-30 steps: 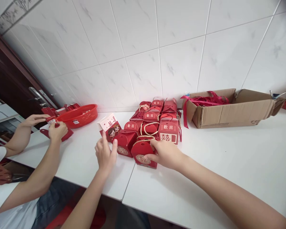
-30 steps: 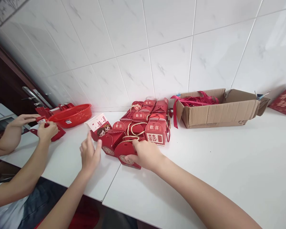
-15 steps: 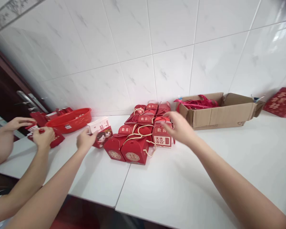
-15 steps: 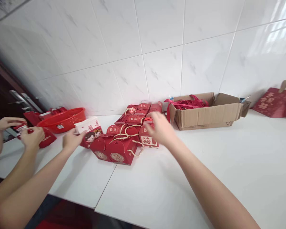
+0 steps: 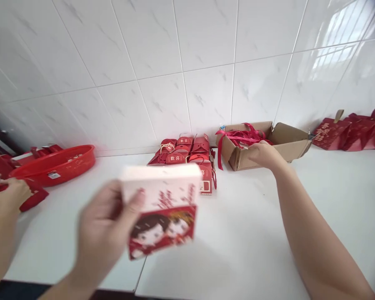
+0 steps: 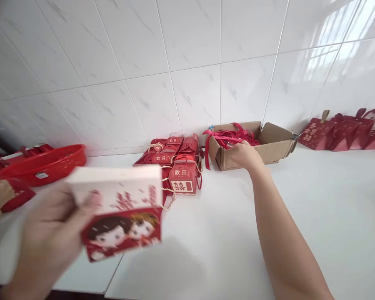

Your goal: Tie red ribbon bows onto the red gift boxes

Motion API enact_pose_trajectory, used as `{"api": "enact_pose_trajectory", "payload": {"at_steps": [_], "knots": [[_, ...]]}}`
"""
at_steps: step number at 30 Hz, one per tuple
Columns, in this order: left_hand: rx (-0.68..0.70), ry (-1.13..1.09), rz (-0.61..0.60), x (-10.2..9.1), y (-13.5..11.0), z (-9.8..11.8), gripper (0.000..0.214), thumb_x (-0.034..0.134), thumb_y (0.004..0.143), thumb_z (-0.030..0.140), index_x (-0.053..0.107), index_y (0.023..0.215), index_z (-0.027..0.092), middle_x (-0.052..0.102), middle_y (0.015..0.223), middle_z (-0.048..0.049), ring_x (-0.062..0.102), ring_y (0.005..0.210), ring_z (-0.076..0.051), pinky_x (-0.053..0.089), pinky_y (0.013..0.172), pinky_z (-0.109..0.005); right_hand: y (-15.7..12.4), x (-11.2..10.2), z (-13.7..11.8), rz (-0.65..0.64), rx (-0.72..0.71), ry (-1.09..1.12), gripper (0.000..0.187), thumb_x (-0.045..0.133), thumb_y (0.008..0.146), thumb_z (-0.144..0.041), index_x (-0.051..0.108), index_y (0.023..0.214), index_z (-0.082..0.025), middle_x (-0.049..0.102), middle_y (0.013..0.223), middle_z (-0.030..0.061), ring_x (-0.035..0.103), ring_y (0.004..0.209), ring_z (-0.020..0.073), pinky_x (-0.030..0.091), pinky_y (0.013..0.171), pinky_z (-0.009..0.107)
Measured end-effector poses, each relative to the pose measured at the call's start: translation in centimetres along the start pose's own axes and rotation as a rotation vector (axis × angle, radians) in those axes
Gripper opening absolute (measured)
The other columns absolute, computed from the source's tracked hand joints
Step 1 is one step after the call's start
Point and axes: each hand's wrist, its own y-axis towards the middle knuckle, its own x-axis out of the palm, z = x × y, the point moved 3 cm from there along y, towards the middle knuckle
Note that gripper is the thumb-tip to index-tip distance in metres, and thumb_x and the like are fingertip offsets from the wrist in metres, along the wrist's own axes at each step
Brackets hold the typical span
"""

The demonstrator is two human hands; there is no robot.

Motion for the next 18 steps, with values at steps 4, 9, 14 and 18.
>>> {"api": "enact_pose_trajectory", "payload": {"at_steps": [4, 9, 14, 18], "knots": [[0.136, -0.319, -0.377, 6.9, -4.1, -0.7, 0.008, 0.059, 0.084, 0.022, 0.059, 0.091, 0.02, 0.064, 0.076, 0.0003, 0.062, 0.066, -0.013, 0.05, 0.062, -0.022, -1.2, -2.4, 0.4, -0.225, -0.07, 0.084, 0.042, 0.061, 0.068, -0.03, 0.069, 0.109, -0.022, 0.067, 0.111, 0.0058, 0.061, 0.1, 0.028, 0.05, 0.078, 0.032], [0.096, -0.453, -0.506, 12.6, -6.0, -3.3, 0.027, 0.058, 0.085, 0.021, 0.053, 0.112, 0.021, 0.063, 0.099, -0.0067, 0.061, 0.093, -0.019, 0.049, 0.083, -0.032, -2.7, -3.8, 0.2, -0.469, -0.144, 0.139, 0.038, 0.062, 0.067, -0.027, 0.072, 0.103, -0.025, 0.07, 0.109, 0.0017, 0.063, 0.101, 0.0257, 0.051, 0.085, 0.033], [-0.032, -0.629, -0.76, 15.5, -6.8, -4.0, 0.035, 0.061, 0.083, 0.031, 0.05, 0.113, 0.018, 0.058, 0.107, -0.0113, 0.058, 0.1, -0.024, 0.047, 0.089, -0.038, -2.8, -3.6, 0.3, -0.595, -0.128, 0.135, 0.039, 0.066, 0.068, -0.036, 0.071, 0.105, -0.027, 0.069, 0.112, 0.0014, 0.063, 0.101, 0.0255, 0.051, 0.087, 0.034], [-0.063, -0.837, -0.875, 16.7, -7.5, -4.1, 0.047, 0.06, 0.081, 0.048, 0.046, 0.115, 0.019, 0.054, 0.105, -0.011, 0.056, 0.097, -0.024, 0.047, 0.084, -0.037, -2.2, -2.5, -0.3, -0.594, -0.128, 0.074, 0.042, 0.068, 0.067, -0.035, 0.069, 0.108, -0.024, 0.067, 0.112, 0.0041, 0.064, 0.096, 0.0247, 0.051, 0.081, 0.033]]}}
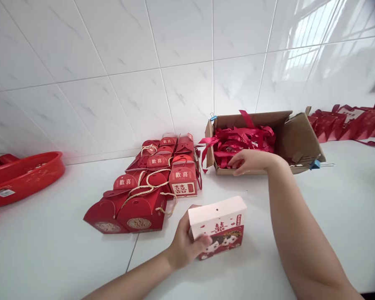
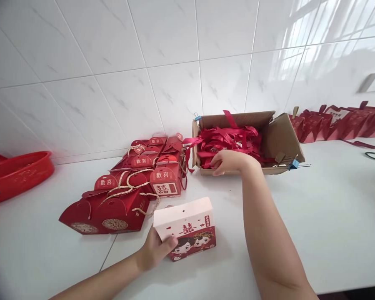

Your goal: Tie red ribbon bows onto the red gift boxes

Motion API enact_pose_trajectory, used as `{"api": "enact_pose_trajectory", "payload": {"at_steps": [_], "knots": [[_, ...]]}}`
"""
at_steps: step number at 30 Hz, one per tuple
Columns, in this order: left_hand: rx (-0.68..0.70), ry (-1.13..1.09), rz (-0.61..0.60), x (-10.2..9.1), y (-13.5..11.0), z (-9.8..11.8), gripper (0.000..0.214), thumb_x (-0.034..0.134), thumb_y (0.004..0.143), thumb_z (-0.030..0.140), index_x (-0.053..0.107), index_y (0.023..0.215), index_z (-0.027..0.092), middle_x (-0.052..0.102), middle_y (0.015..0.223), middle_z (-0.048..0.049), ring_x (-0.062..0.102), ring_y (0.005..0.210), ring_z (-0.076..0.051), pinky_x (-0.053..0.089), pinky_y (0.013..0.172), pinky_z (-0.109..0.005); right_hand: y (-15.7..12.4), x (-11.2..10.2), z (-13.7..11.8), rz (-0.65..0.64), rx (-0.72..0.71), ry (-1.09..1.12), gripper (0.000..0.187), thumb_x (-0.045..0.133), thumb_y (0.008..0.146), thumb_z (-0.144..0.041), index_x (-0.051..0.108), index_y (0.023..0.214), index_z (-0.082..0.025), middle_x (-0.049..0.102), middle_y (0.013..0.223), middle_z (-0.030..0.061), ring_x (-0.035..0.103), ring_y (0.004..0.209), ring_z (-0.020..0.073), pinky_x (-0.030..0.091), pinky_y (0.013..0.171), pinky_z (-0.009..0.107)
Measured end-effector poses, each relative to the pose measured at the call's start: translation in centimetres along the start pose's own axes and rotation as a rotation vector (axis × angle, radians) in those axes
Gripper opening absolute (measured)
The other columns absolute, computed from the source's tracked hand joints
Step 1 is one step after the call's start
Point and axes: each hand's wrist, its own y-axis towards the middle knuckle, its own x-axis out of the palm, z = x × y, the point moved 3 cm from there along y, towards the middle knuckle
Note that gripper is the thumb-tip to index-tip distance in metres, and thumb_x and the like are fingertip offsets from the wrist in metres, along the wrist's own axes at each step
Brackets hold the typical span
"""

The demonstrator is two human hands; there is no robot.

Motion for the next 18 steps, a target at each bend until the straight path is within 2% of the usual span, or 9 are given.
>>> {"api": "enact_pose_trajectory", "payload": {"at_steps": [3, 5, 7, 10, 13, 16, 18], "knots": [[0.08, -0.018, -0.037, 0.0, -0.2, -0.7, 0.059, 0.048, 0.078, 0.067, 0.05, 0.112, 0.018, 0.05, 0.103, -0.0112, 0.052, 0.094, -0.025, 0.045, 0.083, -0.039, 0.9, 0.4, -0.7, 0.075, 0.016, -0.093, 0.045, 0.069, 0.065, -0.031, 0.067, 0.11, -0.022, 0.066, 0.115, 0.0042, 0.061, 0.098, 0.0232, 0.049, 0.08, 0.03], [0.096, 0.031, -0.018, -0.1, -0.5, -1.2, 0.059, 0.037, 0.083, 0.068, 0.054, 0.108, 0.017, 0.05, 0.102, -0.0116, 0.051, 0.094, -0.026, 0.042, 0.086, -0.041, 1.4, 0.6, -1.1, 0.14, 0.046, -0.153, 0.047, 0.068, 0.065, -0.026, 0.066, 0.112, -0.023, 0.066, 0.113, 0.0041, 0.061, 0.096, 0.0218, 0.048, 0.078, 0.029], [0.072, 0.063, 0.007, -0.2, -0.8, -1.4, 0.055, 0.032, 0.087, 0.063, 0.055, 0.106, 0.017, 0.05, 0.101, -0.0115, 0.051, 0.095, -0.026, 0.041, 0.086, -0.04, 1.8, 0.7, -1.4, 0.194, 0.095, -0.198, 0.045, 0.066, 0.064, -0.019, 0.066, 0.109, -0.023, 0.067, 0.107, 0.0054, 0.061, 0.092, 0.0226, 0.047, 0.074, 0.029], [-0.033, 0.013, 0.063, -0.2, -0.8, -1.4, 0.057, 0.028, 0.088, 0.063, 0.058, 0.101, 0.016, 0.053, 0.099, -0.0112, 0.052, 0.094, -0.026, 0.041, 0.084, -0.039, 2.0, 0.6, -1.5, 0.236, 0.163, -0.234, 0.032, 0.061, 0.066, -0.013, 0.07, 0.096, -0.021, 0.068, 0.093, 0.0082, 0.061, 0.086, 0.0255, 0.044, 0.067, 0.032], [-0.212, -0.131, 0.143, -0.3, -0.3, -1.2, 0.066, 0.021, 0.087, 0.068, 0.059, 0.094, 0.015, 0.058, 0.09, -0.01, 0.055, 0.087, -0.024, 0.043, 0.079, -0.037, 1.5, 0.3, -1.7, 0.231, 0.171, -0.241, 0.02, 0.06, 0.066, -0.014, 0.07, 0.081, -0.021, 0.067, 0.081, 0.0072, 0.061, 0.079, 0.0248, 0.042, 0.061, 0.031], [-0.356, -0.258, 0.218, -0.3, 0.8, -0.8, 0.052, 0.031, 0.087, 0.065, 0.051, 0.096, 0.018, 0.058, 0.08, -0.0043, 0.058, 0.073, -0.018, 0.045, 0.069, -0.031, 0.6, 0.1, -2.0, 0.159, 0.119, -0.204, 0.015, 0.062, 0.064, -0.017, 0.069, 0.075, -0.022, 0.068, 0.08, 0.003, 0.061, 0.075, 0.021, 0.042, 0.059, 0.028], [-0.417, -0.273, 0.247, 0.0, 2.1, -0.4, 0.043, 0.039, 0.087, 0.06, 0.044, 0.104, 0.02, 0.056, 0.082, -0.0016, 0.059, 0.068, -0.014, 0.045, 0.064, -0.028, 0.1, 0.2, -2.2, 0.068, 0.061, -0.162, 0.016, 0.064, 0.062, -0.019, 0.07, 0.076, -0.024, 0.069, 0.083, 0.0011, 0.062, 0.077, 0.0201, 0.044, 0.061, 0.028]]}}
